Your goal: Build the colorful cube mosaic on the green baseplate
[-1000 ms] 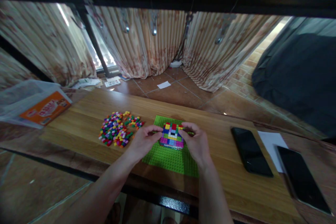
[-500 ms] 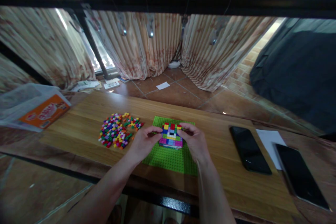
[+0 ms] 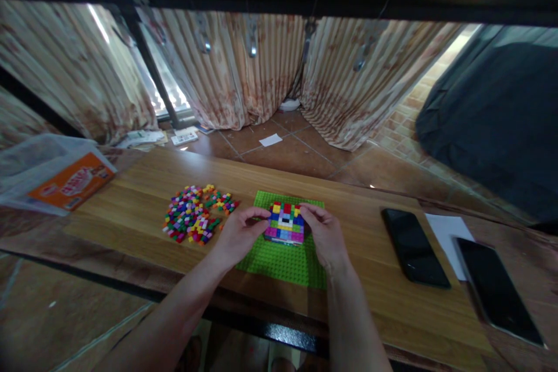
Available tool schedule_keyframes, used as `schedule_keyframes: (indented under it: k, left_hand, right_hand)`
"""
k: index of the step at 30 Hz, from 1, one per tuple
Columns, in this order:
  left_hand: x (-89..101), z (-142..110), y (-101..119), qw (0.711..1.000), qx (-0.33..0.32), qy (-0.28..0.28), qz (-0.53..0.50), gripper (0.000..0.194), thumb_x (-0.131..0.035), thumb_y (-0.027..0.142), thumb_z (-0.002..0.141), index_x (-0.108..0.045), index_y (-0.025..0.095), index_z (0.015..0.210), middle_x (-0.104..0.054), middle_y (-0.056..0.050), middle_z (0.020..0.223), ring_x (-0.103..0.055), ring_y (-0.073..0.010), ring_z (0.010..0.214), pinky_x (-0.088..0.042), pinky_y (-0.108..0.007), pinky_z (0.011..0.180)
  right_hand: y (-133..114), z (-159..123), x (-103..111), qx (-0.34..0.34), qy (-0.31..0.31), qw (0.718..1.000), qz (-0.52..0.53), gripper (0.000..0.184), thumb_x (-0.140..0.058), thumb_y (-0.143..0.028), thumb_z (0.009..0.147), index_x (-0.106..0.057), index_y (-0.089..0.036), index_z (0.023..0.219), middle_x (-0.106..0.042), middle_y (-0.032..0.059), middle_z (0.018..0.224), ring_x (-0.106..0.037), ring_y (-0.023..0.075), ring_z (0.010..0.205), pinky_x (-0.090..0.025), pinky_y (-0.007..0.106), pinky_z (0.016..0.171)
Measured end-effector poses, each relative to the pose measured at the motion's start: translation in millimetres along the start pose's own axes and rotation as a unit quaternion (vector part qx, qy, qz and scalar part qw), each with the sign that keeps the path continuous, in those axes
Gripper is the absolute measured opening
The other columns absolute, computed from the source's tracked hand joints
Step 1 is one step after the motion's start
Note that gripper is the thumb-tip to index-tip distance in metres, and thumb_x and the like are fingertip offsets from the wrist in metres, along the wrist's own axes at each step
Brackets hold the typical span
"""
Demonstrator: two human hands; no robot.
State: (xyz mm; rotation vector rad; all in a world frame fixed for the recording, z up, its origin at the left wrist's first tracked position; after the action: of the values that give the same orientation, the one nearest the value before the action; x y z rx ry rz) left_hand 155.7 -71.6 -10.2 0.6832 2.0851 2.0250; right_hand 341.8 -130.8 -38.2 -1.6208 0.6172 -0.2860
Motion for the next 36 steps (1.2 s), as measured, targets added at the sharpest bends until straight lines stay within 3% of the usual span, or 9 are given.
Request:
schedule_keyframes:
  k: [8, 13, 16, 19, 22, 26, 30, 36]
  left_hand:
    - [-0.4, -1.3, 3.6, 1.000, 0.003, 0.012, 0.019, 0.020, -0.062, 0.014, 0.077, -0.075, 0.017, 0.091, -0.075, -0.004, 0.091, -0.064, -0.0158, 0.073, -0.050, -0.027, 0.071]
    - [-0.3, -3.9, 3.8, 0.997, 0.005, -0.001, 0.071, 0.021, -0.060, 0.017, 0.079, -0.075, 0.017, 0.094, -0.076, -0.005, 0.090, -0.064, -0.0169, 0.073, -0.049, -0.028, 0.069]
    - [11.8, -3.0, 6.1, 0.993, -0.022, 0.021, 0.115, 0.022, -0.059, 0.016, 0.081, -0.075, 0.017, 0.095, -0.076, -0.005, 0.091, -0.065, -0.0172, 0.077, -0.049, -0.028, 0.072]
    - [37.4, 1.5, 7.8, 0.983, -0.045, 0.052, 0.172, 0.022, -0.057, 0.014, 0.082, -0.075, 0.016, 0.094, -0.076, -0.007, 0.091, -0.067, -0.0183, 0.082, -0.050, -0.028, 0.078]
    - [69.2, 7.0, 6.4, 0.955, -0.029, 0.082, 0.285, 0.021, -0.054, 0.014, 0.084, -0.075, 0.016, 0.088, -0.075, -0.008, 0.090, -0.068, -0.0209, 0.086, -0.049, -0.031, 0.081]
    - [98.7, 10.0, 1.4, 0.883, 0.026, 0.109, 0.456, 0.025, -0.051, 0.013, 0.086, -0.075, 0.017, 0.090, -0.075, -0.010, 0.094, -0.068, -0.0238, 0.097, -0.049, -0.032, 0.087]
    - [101.9, 11.4, -4.0, 0.845, 0.030, 0.101, 0.524, 0.027, -0.048, 0.013, 0.087, -0.074, 0.017, 0.092, -0.074, -0.011, 0.098, -0.067, -0.0245, 0.100, -0.050, -0.032, 0.088]
    - [93.7, 15.6, -7.7, 0.844, 0.016, 0.102, 0.527, 0.027, -0.051, 0.012, 0.085, -0.073, 0.018, 0.100, -0.073, -0.009, 0.103, -0.066, -0.0229, 0.103, -0.049, -0.031, 0.092]
  right_hand:
    - [3.0, 3.4, 7.4, 0.025, 0.000, 0.999, -0.046, 0.039, -0.085, -0.048, 0.063, -0.078, -0.020, 0.088, -0.076, 0.0045, 0.082, -0.067, 0.0176, 0.071, -0.056, 0.030, 0.065]
    - [8.2, 3.5, 12.8, -0.004, 0.003, 0.999, -0.051, 0.037, -0.085, -0.046, 0.064, -0.078, -0.022, 0.090, -0.076, 0.0044, 0.085, -0.068, 0.0181, 0.072, -0.058, 0.029, 0.064]
    - [9.5, 3.4, 14.7, -0.012, -0.005, 0.999, -0.043, 0.038, -0.085, -0.048, 0.064, -0.078, -0.022, 0.092, -0.076, 0.0052, 0.086, -0.069, 0.0195, 0.072, -0.058, 0.030, 0.061]
    - [8.5, 4.5, 19.9, -0.015, 0.008, 1.000, -0.019, 0.034, -0.081, -0.051, 0.068, -0.078, -0.023, 0.088, -0.075, 0.0056, 0.087, -0.068, 0.0176, 0.071, -0.057, 0.027, 0.057]
    - [6.0, 6.2, 31.2, -0.005, 0.072, 0.997, -0.010, 0.026, -0.080, -0.047, 0.071, -0.078, -0.023, 0.080, -0.074, 0.0041, 0.089, -0.064, 0.0112, 0.067, -0.053, 0.018, 0.054]
    - [3.3, 6.9, 40.0, 0.004, 0.116, 0.993, 0.013, 0.017, -0.080, -0.040, 0.072, -0.077, -0.023, 0.076, -0.073, 0.0024, 0.088, -0.060, 0.0073, 0.064, -0.051, 0.014, 0.054]
    - [1.0, 6.9, 38.7, 0.015, 0.112, 0.993, 0.019, 0.018, -0.081, -0.039, 0.071, -0.077, -0.022, 0.076, -0.073, 0.0031, 0.087, -0.060, 0.0084, 0.063, -0.051, 0.016, 0.053]
    - [2.4, 6.9, 35.3, 0.006, 0.102, 0.995, 0.003, 0.023, -0.084, -0.041, 0.067, -0.077, -0.022, 0.078, -0.074, 0.0019, 0.086, -0.060, 0.0074, 0.066, -0.051, 0.015, 0.056]
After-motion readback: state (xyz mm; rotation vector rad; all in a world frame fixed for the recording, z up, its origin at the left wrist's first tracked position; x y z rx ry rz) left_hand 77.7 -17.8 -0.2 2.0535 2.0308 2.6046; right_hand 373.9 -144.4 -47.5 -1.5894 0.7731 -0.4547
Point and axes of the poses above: each hand's wrist, its own z-axis towards the middle knuckle, its own x-axis out of the back of the hand, y = z × x, the point moved 4 cm from there along z, towards the middle knuckle
